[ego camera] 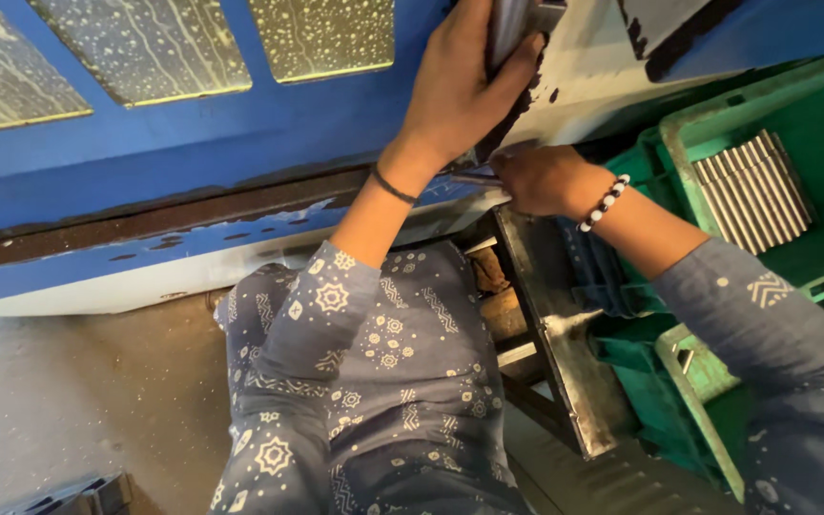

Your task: The person operates a metal cutting machine by inserting cylindrical metal rods into the machine, activating the cut, and removing the cut pieces. The person places the cut pieces into a green bin and repeats the process with additional rods.

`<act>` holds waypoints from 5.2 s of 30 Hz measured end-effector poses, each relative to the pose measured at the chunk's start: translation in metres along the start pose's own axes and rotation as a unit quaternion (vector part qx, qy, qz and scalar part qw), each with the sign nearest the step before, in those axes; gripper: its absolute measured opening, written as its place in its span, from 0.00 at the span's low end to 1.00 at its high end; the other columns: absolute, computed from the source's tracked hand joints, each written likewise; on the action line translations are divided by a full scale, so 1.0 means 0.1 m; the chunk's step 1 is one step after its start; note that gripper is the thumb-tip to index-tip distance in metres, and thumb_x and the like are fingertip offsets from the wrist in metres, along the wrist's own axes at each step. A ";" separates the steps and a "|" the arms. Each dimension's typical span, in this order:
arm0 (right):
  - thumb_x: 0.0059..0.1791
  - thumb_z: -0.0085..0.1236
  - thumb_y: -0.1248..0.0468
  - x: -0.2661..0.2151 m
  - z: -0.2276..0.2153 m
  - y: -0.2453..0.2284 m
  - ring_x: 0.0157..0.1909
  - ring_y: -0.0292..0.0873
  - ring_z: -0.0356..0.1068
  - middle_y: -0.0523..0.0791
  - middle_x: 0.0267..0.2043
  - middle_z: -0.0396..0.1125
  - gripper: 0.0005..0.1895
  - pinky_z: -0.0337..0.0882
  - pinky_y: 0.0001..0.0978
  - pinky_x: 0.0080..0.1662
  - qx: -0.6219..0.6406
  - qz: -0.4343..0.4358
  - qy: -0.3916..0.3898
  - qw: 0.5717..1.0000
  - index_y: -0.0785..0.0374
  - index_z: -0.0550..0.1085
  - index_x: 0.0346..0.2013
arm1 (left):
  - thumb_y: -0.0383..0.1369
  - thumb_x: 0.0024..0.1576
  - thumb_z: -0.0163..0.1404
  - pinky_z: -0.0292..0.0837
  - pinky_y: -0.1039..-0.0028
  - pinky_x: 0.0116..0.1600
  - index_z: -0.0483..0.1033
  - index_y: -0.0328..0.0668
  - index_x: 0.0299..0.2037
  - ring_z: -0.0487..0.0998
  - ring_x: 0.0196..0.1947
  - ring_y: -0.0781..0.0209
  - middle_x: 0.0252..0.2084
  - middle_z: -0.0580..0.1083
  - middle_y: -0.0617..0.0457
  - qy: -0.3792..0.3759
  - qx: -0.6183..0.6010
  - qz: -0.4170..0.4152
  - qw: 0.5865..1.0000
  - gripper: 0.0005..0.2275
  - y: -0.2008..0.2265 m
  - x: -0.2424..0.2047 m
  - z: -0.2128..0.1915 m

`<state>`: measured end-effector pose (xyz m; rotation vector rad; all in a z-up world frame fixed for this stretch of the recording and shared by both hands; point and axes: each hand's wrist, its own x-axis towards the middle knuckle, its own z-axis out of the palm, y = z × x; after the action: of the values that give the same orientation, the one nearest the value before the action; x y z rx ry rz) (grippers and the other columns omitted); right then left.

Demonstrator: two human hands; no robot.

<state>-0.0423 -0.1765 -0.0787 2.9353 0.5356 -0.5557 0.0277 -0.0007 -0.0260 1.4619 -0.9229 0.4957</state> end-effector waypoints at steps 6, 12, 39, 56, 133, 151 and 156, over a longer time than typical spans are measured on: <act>0.47 0.51 0.66 0.02 0.04 0.10 0.53 0.59 0.72 0.54 0.50 0.73 0.23 0.72 0.51 0.52 0.029 0.006 -0.040 0.999 0.61 0.70 0.57 | 0.30 0.65 0.56 0.73 0.60 0.52 0.64 0.39 0.61 0.75 0.52 0.33 0.51 0.75 0.41 0.004 0.006 0.045 0.999 0.18 0.02 0.01 -0.03; 0.41 0.55 0.69 0.00 -0.14 0.04 0.57 0.56 0.69 0.51 0.54 0.71 0.34 0.70 0.47 0.54 0.123 -0.012 -0.093 0.988 0.51 0.68 0.64 | 0.28 0.65 0.55 0.76 0.64 0.57 0.65 0.41 0.61 0.78 0.53 0.40 0.55 0.76 0.44 0.003 -0.011 0.032 0.999 0.16 0.11 0.02 -0.14; 0.46 0.57 0.62 -0.02 -0.20 -0.12 0.34 0.59 0.71 0.53 0.30 0.71 0.10 0.69 0.51 0.37 0.213 -0.152 0.028 0.965 0.62 0.71 0.39 | 0.23 0.65 0.54 0.79 0.73 0.48 0.64 0.37 0.56 0.84 0.41 0.60 0.44 0.78 0.50 0.041 0.072 -0.066 0.994 0.14 0.40 -0.06 -0.58; 0.48 0.55 0.66 -0.08 -0.55 -0.23 0.28 0.57 0.74 0.54 0.24 0.71 0.37 0.70 0.51 0.34 0.255 -0.066 0.010 0.965 0.50 0.50 0.68 | 0.22 0.60 0.54 0.74 0.74 0.41 0.68 0.37 0.51 0.78 0.36 0.63 0.40 0.76 0.50 0.016 0.084 -0.128 0.988 0.12 0.46 -0.06 -0.82; 0.54 0.45 0.37 4.54 -1.52 -2.15 0.23 0.38 0.54 0.39 0.20 0.52 0.24 0.63 0.44 0.35 0.947 -0.107 0.084 0.291 0.53 0.62 0.37 | 0.22 0.51 0.44 0.66 0.73 0.45 0.65 0.33 0.40 0.66 0.35 0.58 0.36 0.63 0.48 0.237 0.259 -0.084 0.933 0.08 0.78 -0.78 -3.56; 0.52 0.61 0.53 4.18 -1.35 -3.10 0.20 0.32 0.56 0.40 0.29 0.59 0.28 0.58 0.25 0.19 0.783 -0.039 0.476 0.399 0.56 0.57 0.59 | 0.22 0.51 0.44 0.64 0.77 0.42 0.65 0.34 0.39 0.64 0.34 0.66 0.36 0.63 0.53 0.247 0.213 -0.098 0.940 0.07 0.76 -0.80 -3.55; 0.52 0.59 0.63 3.84 -1.22 -3.07 0.22 0.30 0.57 0.39 0.30 0.62 0.39 0.57 0.23 0.22 0.770 -0.188 0.321 0.518 0.42 0.51 0.74 | 0.22 0.52 0.44 0.62 0.81 0.41 0.64 0.36 0.42 0.62 0.33 0.71 0.36 0.61 0.55 0.251 0.182 -0.099 0.946 0.09 0.74 -0.81 -3.54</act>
<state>0.2224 0.2537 -0.1200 4.8219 1.2692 0.5894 0.0024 0.3680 0.0034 1.6286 -0.2821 0.8721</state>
